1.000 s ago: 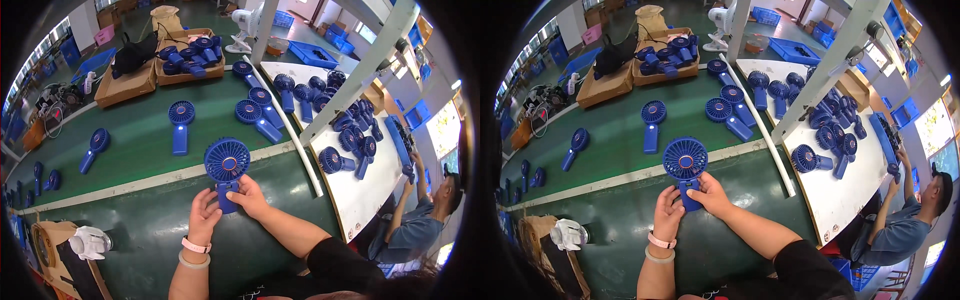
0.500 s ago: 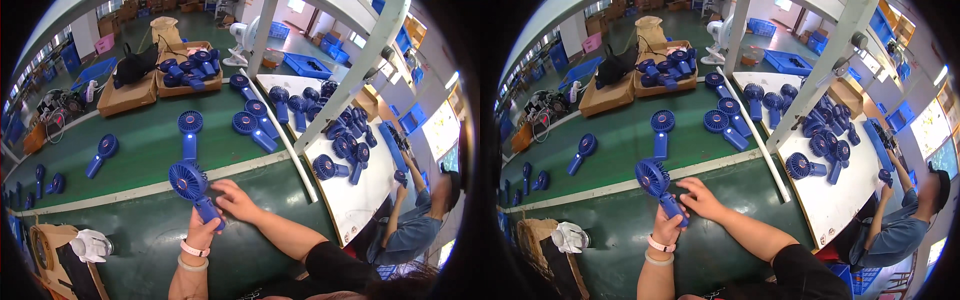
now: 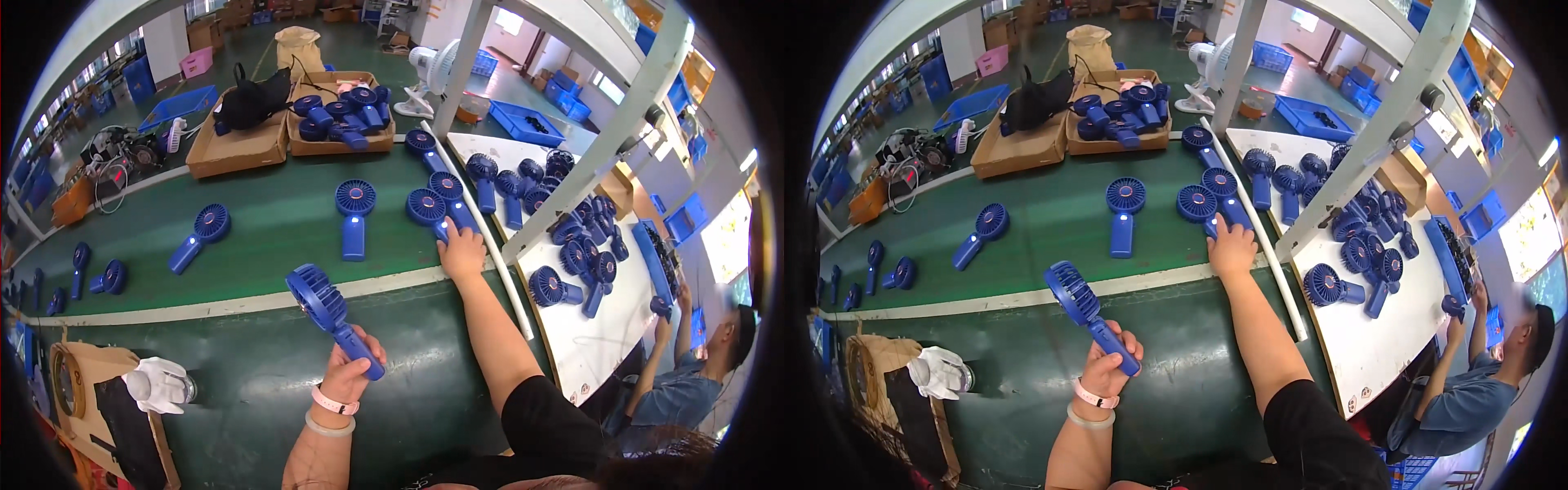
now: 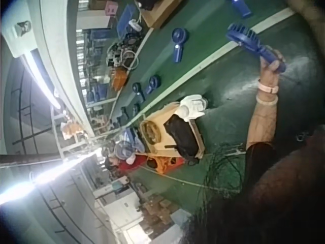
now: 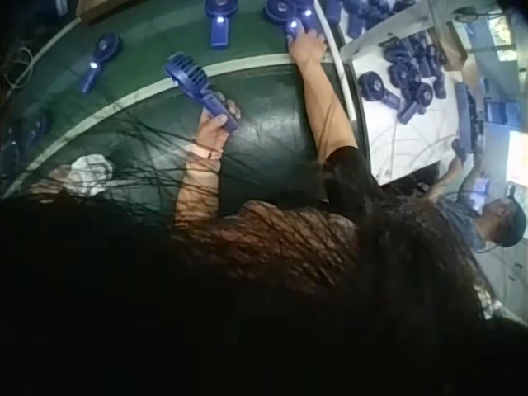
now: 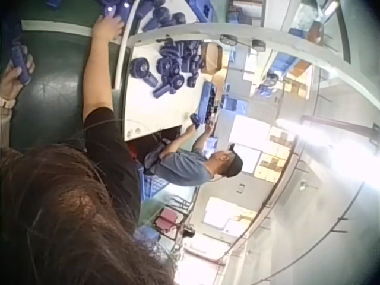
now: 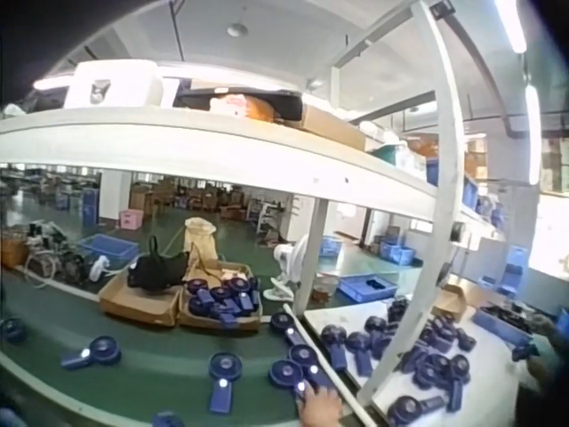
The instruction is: The person picks up handheld fans from a conveyor belt and presses their power buttons to test them, placing fans onto an adjacent workbench. The person then wets a cloth with liquid from a bottle, wipes a handheld fan, and tests more fans from the conveyor.
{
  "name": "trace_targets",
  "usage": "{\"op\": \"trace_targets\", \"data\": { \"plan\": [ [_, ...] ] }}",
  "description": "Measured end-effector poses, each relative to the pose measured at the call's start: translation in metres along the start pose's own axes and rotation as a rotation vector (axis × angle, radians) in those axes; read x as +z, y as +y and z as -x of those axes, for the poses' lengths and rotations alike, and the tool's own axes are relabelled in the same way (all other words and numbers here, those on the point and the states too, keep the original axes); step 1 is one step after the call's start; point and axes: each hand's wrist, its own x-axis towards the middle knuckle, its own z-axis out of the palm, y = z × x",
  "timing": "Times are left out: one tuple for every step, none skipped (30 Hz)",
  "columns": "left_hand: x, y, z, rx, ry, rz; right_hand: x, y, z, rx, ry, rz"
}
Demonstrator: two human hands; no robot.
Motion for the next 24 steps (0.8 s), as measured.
{"op": "trace_targets", "data": {
  "plan": [
    [0.001, -0.001, -0.002, 0.001, -0.018, -0.002, -0.001, 0.002, -0.002, -0.040, -0.019, -0.028],
    [0.003, -0.003, -0.004, -0.002, -0.024, 0.004, -0.003, 0.005, -0.003, -0.078, -0.038, -0.054],
    [0.005, -0.005, -0.006, -0.014, -0.030, 0.006, 0.012, 0.017, -0.006, -0.157, 0.091, -0.165],
    [0.003, -0.004, -0.005, -0.019, -0.020, -0.004, 0.008, 0.011, 0.002, -0.161, 0.086, -0.172],
    [0.001, -0.002, -0.002, -0.012, -0.010, -0.010, -0.007, -0.003, 0.015, -0.058, -0.093, -0.807],
    [0.001, -0.002, -0.001, -0.013, 0.000, -0.025, -0.020, -0.014, 0.029, 0.064, -0.277, -1.427],
    [0.002, -0.003, -0.002, -0.019, 0.005, -0.039, -0.023, -0.021, 0.046, 0.008, -0.273, -1.605],
    [0.001, -0.004, -0.001, -0.020, 0.003, -0.040, -0.028, -0.026, 0.068, 0.023, -0.407, -1.759],
    [-0.001, -0.001, 0.002, -0.009, 0.021, -0.061, -0.031, -0.034, 0.089, 0.021, -0.575, -1.892],
    [0.001, -0.003, 0.000, -0.004, 0.023, -0.070, -0.037, -0.030, 0.104, 0.074, -0.728, -1.825],
    [0.002, -0.004, -0.001, -0.009, 0.021, -0.071, -0.043, -0.033, 0.121, 0.038, -0.754, -1.831],
    [0.002, -0.004, -0.001, 0.000, 0.047, -0.114, -0.047, -0.036, 0.127, 0.046, -0.826, -1.828],
    [0.004, -0.005, -0.002, 0.008, 0.071, -0.155, -0.051, -0.036, 0.129, 0.054, -0.897, -1.821],
    [0.004, -0.006, -0.002, 0.005, 0.070, -0.154, -0.051, -0.037, 0.128, 0.056, -0.894, -1.821],
    [0.004, -0.006, -0.001, 0.009, 0.078, -0.175, -0.050, -0.037, 0.126, 0.067, -0.899, -1.820],
    [0.003, -0.006, -0.002, 0.016, 0.088, -0.196, -0.049, -0.037, 0.124, 0.074, -0.906, -1.819],
    [0.003, -0.007, -0.002, 0.017, 0.090, -0.196, -0.046, -0.036, 0.124, 0.053, -0.865, -1.829],
    [0.004, -0.007, -0.003, 0.018, 0.095, -0.217, -0.045, -0.035, 0.123, 0.054, -0.869, -1.829],
    [0.005, -0.008, -0.003, 0.018, 0.103, -0.237, -0.044, -0.033, 0.123, 0.041, -0.860, -1.841],
    [0.005, -0.008, -0.003, 0.017, 0.109, -0.235, -0.044, -0.032, 0.122, 0.028, -0.850, -1.853],
    [0.005, -0.008, -0.003, 0.036, 0.114, -0.262, -0.043, -0.033, 0.121, 0.033, -0.856, -1.853],
    [0.004, -0.009, -0.003, 0.053, 0.117, -0.289, -0.045, -0.034, 0.119, 0.018, -0.842, -1.872],
    [0.004, -0.009, -0.003, 0.048, 0.120, -0.287, -0.047, -0.034, 0.118, 0.004, -0.827, -1.892],
    [0.005, -0.009, -0.003, 0.045, 0.141, -0.305, -0.046, -0.033, 0.117, 0.011, -0.828, -1.891]
  ]
}}
